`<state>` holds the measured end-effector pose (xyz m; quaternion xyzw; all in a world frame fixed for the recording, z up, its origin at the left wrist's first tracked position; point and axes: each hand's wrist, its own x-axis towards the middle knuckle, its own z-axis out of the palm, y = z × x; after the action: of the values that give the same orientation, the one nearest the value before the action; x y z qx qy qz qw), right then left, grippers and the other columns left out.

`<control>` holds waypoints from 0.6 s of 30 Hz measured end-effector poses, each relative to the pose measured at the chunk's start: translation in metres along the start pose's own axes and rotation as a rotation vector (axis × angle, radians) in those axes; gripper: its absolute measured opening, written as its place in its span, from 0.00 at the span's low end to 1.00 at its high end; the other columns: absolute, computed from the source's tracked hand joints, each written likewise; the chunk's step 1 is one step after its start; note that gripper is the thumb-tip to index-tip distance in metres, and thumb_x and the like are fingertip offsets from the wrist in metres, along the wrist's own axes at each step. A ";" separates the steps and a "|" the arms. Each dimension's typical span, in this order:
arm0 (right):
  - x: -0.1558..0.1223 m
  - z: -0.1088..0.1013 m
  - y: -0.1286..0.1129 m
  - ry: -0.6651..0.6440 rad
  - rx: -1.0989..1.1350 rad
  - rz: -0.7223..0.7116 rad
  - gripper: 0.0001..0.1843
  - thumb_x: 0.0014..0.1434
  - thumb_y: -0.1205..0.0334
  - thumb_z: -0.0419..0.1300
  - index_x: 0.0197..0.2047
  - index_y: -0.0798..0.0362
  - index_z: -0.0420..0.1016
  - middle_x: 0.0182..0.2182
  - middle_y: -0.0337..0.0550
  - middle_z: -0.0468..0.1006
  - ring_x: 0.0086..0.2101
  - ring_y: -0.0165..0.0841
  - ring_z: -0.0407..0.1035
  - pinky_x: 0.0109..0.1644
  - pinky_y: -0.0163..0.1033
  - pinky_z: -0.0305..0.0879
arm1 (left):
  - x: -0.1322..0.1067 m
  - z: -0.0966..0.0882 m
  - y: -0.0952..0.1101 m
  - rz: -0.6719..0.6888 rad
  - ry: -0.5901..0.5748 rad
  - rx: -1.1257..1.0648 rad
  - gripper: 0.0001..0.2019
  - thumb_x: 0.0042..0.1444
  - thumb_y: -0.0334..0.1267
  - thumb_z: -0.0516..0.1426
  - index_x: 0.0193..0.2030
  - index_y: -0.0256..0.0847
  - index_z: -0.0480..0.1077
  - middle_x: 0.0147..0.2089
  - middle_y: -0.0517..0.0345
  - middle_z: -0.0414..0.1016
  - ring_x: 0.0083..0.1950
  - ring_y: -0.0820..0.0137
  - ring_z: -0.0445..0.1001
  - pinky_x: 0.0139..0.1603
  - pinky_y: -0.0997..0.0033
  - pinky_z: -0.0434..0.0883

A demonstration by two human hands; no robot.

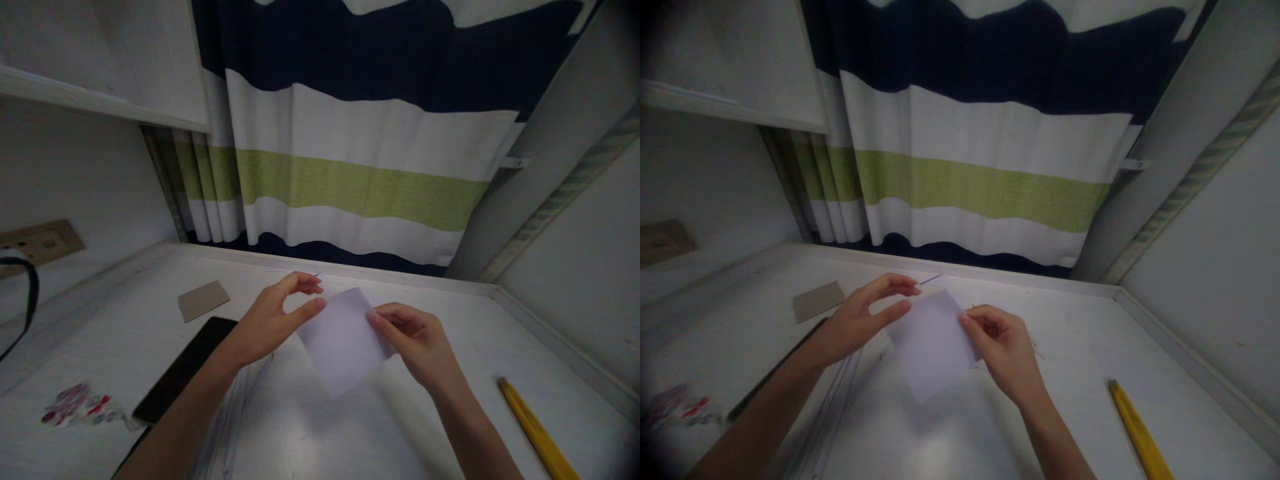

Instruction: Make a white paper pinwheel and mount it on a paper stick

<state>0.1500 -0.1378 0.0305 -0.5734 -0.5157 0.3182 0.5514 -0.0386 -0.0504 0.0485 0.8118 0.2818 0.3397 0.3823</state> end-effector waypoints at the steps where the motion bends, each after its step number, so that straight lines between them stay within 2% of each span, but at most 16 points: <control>1: -0.001 0.000 -0.001 -0.042 -0.065 -0.005 0.09 0.49 0.58 0.59 0.26 0.55 0.75 0.20 0.39 0.73 0.21 0.29 0.64 0.22 0.32 0.58 | -0.001 -0.001 0.001 0.027 0.017 0.054 0.16 0.51 0.44 0.54 0.47 0.42 0.61 0.47 0.57 0.67 0.49 0.67 0.65 0.48 0.68 0.61; 3: -0.004 0.003 -0.002 -0.118 -0.163 -0.029 0.09 0.50 0.59 0.58 0.27 0.54 0.75 0.22 0.40 0.75 0.23 0.30 0.66 0.23 0.32 0.60 | -0.004 0.002 0.005 0.103 -0.030 0.172 0.14 0.51 0.43 0.55 0.45 0.43 0.64 0.46 0.58 0.68 0.49 0.67 0.64 0.50 0.67 0.60; 5: -0.007 0.006 -0.004 -0.174 -0.221 -0.058 0.09 0.52 0.60 0.56 0.27 0.53 0.76 0.23 0.40 0.76 0.24 0.30 0.67 0.25 0.32 0.61 | -0.008 0.008 0.009 0.179 -0.111 0.275 0.08 0.54 0.41 0.52 0.38 0.43 0.67 0.40 0.59 0.71 0.44 0.68 0.66 0.47 0.66 0.60; 7: -0.009 0.009 -0.006 -0.208 -0.261 -0.090 0.08 0.53 0.63 0.55 0.29 0.52 0.76 0.24 0.39 0.76 0.25 0.30 0.68 0.27 0.32 0.62 | -0.010 0.014 0.012 0.225 -0.133 0.344 0.07 0.57 0.38 0.49 0.34 0.41 0.67 0.35 0.61 0.72 0.39 0.70 0.67 0.45 0.66 0.60; 12: -0.011 0.012 -0.010 -0.212 -0.284 -0.134 0.08 0.55 0.65 0.53 0.36 0.51 0.73 0.26 0.38 0.75 0.28 0.30 0.69 0.29 0.32 0.63 | -0.010 0.019 0.015 0.247 -0.147 0.407 0.07 0.58 0.36 0.48 0.34 0.40 0.67 0.33 0.61 0.71 0.37 0.71 0.67 0.44 0.67 0.59; 18: -0.012 0.016 -0.010 -0.156 -0.279 -0.135 0.06 0.51 0.68 0.55 0.27 0.53 0.73 0.23 0.37 0.75 0.25 0.29 0.68 0.28 0.32 0.62 | -0.010 0.022 0.014 0.293 -0.129 0.466 0.06 0.57 0.36 0.50 0.33 0.40 0.66 0.33 0.60 0.71 0.38 0.70 0.67 0.46 0.64 0.57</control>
<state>0.1298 -0.1457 0.0350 -0.5821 -0.6334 0.2491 0.4449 -0.0247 -0.0749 0.0461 0.9298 0.2071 0.2653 0.1493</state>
